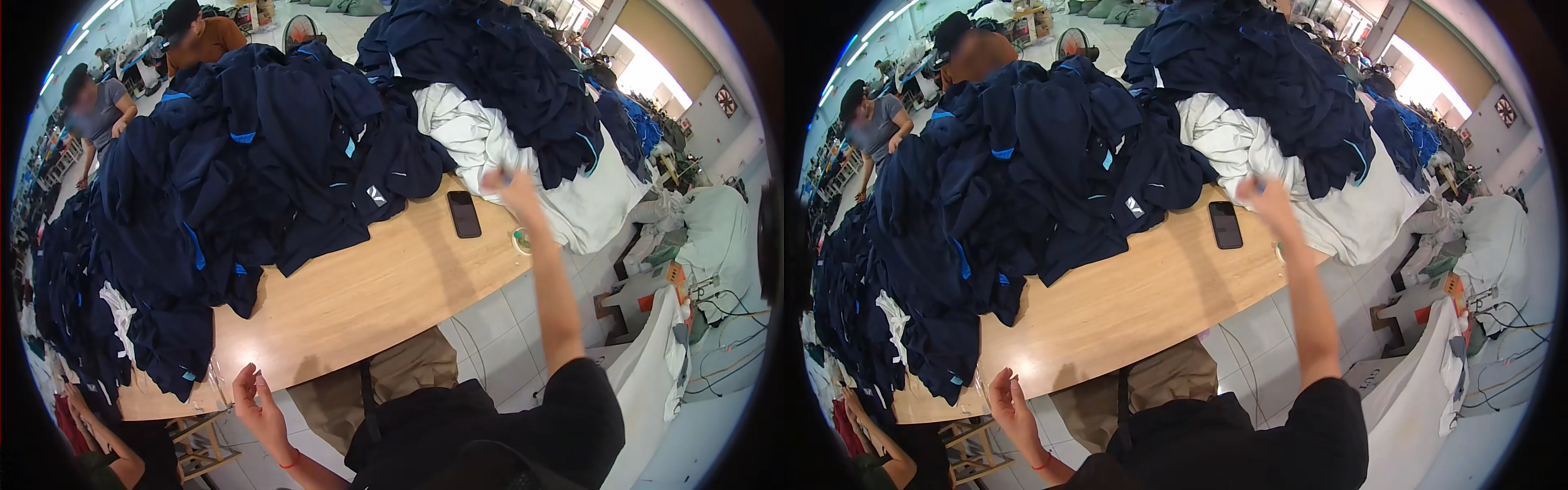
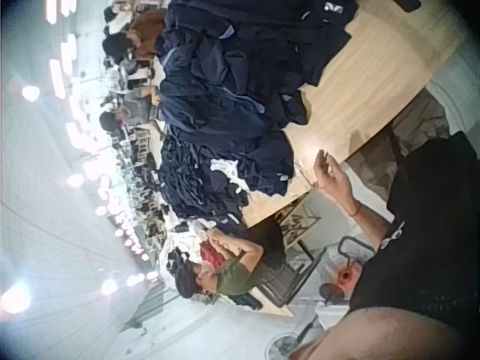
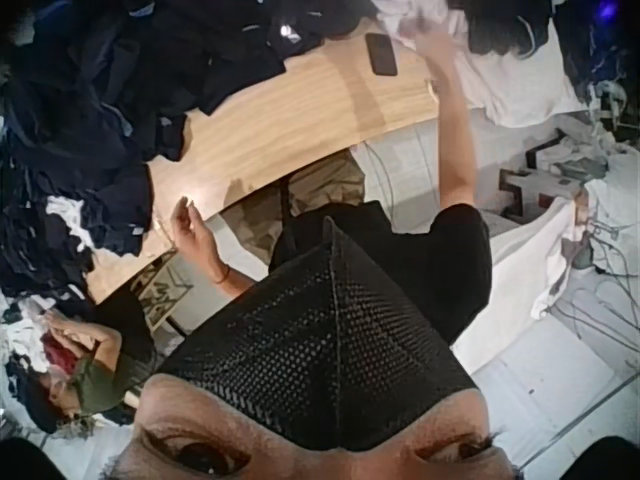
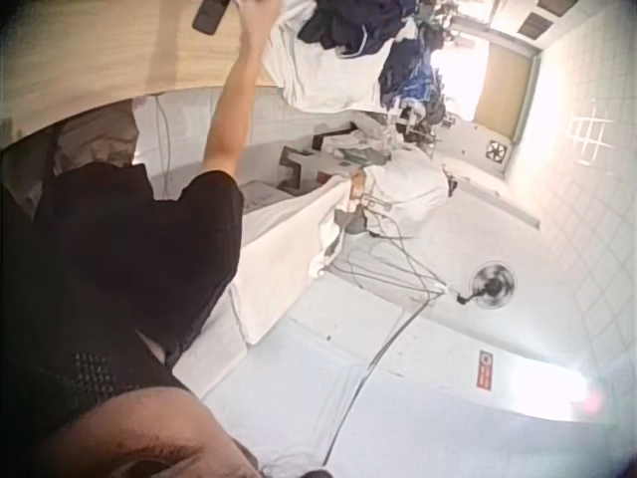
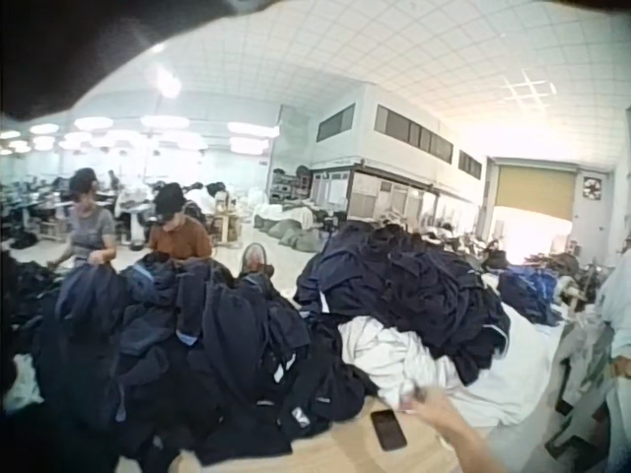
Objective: Trimming loose threads and inspecting dark blue athletic garments in a textile factory setting.
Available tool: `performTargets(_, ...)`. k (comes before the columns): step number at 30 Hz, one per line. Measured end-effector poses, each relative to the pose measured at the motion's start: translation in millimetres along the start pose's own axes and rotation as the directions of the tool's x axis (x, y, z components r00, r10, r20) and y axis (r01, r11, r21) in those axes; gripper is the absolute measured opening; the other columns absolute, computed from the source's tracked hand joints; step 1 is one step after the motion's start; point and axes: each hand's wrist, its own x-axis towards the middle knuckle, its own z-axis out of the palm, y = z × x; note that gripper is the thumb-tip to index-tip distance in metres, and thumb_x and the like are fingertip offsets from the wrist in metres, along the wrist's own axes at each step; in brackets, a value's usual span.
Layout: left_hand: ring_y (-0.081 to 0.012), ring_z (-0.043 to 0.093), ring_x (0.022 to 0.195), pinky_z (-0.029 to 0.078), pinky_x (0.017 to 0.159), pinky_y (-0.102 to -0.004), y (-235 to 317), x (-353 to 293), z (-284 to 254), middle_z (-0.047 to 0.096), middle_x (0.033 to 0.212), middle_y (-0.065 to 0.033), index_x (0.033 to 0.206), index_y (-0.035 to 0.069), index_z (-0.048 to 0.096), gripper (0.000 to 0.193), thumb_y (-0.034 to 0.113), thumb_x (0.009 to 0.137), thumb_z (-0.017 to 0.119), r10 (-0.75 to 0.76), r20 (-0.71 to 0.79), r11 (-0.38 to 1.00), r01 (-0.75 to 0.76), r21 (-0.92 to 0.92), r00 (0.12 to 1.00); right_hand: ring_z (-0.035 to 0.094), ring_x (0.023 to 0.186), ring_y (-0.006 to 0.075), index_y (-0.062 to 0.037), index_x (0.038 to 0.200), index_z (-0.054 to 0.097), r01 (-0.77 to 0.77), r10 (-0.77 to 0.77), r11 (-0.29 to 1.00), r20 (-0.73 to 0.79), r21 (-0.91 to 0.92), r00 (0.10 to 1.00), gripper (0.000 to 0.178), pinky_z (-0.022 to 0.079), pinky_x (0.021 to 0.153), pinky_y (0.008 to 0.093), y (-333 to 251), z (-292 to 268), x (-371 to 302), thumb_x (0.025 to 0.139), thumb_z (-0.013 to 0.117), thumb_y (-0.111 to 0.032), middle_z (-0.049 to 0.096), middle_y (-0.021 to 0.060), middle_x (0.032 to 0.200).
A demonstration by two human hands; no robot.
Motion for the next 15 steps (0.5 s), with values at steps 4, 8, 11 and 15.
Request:
performTargets(4,-0.0205,0.071,0.111,0.057,0.095,-0.0337,2.6,3.2,-2.6,0.075,0.121,-0.0133,0.127,-0.003,0.07,0.021,0.003,0.107,0.063,-0.018,0.073,0.993,0.009,0.115,0.997,0.074,0.081,0.013,0.0016,0.099,0.077,-0.287,0.246,0.917,0.172,0.277,0.954,0.021,0.058,0.074,0.0336,48.7,104.4,-127.0,0.105,0.066,-0.015,0.078,0.0072,0.085)
performTargets(8,-0.0208,0.072,0.11,0.058,0.093,-0.0339,14.7,8.9,13.6,0.076,0.121,-0.0133,0.125,-0.003,0.071,0.021,0.003,0.105,0.066,0.064,0.107,0.997,-0.069,0.035,0.992,0.07,0.077,0.012,0.0026,0.097,0.076,-0.284,0.239,0.899,0.169,0.335,0.956,0.021,0.055,0.072,0.032,17.7,170.0,-198.7,0.105,0.069,-0.016,0.076,0.0075,0.081)
performTargets(11,-0.0225,0.072,0.111,0.058,0.093,-0.0351,21.5,4.2,23.4,0.075,0.123,-0.0142,0.125,-0.002,0.071,0.021,0.003,0.104,0.067,0.08,0.124,0.996,-0.083,0.023,0.989,0.067,0.071,0.0158,0.0042,0.095,0.074,-0.165,0.114,0.937,0.177,0.308,0.978,0.026,0.051,0.068,0.0343,6.5,192.1,-205.7,0.105,0.07,-0.02,0.071,0.0136,0.075)
performTargets(15,-0.0267,0.071,0.114,0.057,0.096,-0.0379,33.8,-8.3,33.0,0.075,0.124,-0.0158,0.124,-0.001,0.071,0.022,0.003,0.103,0.068,0.129,0.187,0.991,-0.133,0.011,0.974,0.06,0.064,0.0269,0.0047,0.095,0.073,-0.084,0.054,0.986,0.196,0.147,0.979,0.028,0.046,0.064,0.0409,-8.2,187.2,-170.6,0.103,0.07,-0.022,0.065,0.0219,0.076)
